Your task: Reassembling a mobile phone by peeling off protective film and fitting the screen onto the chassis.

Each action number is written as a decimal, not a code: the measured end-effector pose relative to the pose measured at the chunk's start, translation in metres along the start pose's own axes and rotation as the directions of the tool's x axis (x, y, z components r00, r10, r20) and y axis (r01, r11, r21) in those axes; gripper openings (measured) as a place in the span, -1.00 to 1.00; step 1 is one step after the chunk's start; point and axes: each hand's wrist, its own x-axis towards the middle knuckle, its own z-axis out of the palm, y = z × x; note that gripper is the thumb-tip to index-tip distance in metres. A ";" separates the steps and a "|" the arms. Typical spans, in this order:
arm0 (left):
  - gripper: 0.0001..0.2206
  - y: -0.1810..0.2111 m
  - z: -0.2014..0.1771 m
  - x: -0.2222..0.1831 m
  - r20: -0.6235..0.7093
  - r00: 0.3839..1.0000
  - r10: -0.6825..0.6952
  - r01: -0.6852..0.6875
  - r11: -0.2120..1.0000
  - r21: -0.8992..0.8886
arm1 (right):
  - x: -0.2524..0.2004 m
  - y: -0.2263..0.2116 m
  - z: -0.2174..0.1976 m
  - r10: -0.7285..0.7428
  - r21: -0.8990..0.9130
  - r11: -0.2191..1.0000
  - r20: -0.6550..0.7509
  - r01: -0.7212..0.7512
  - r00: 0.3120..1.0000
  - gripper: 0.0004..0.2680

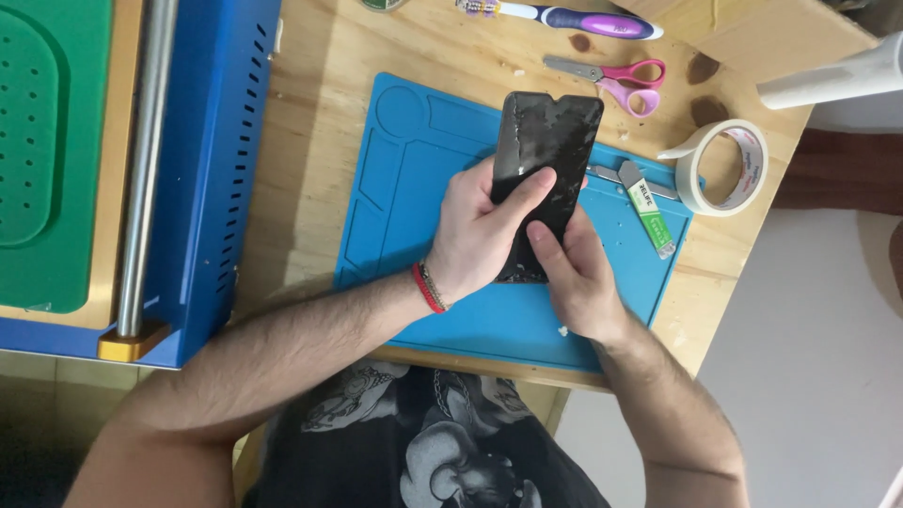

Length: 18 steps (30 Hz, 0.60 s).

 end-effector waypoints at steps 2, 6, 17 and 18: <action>-0.76 -0.002 -0.002 0.001 0.009 1.000 -0.008 0.008 1.000 -0.010 | 0.003 -0.008 -0.002 0.009 -0.016 1.000 0.041 -0.008 0.999 -0.77; -0.77 -0.001 -0.002 0.001 0.012 1.000 -0.015 0.015 1.000 0.014 | -0.005 0.000 0.000 0.008 0.154 0.988 0.022 -0.011 1.000 -0.73; -0.74 0.004 -0.003 0.002 0.032 0.999 -0.026 0.027 1.000 -0.014 | 0.000 -0.007 0.002 0.016 0.149 0.988 0.084 -0.029 0.996 -0.76; -0.74 0.005 -0.003 0.002 0.028 0.999 -0.028 0.028 1.000 -0.004 | -0.002 -0.003 0.004 0.017 0.265 0.964 0.061 -0.032 0.998 -0.72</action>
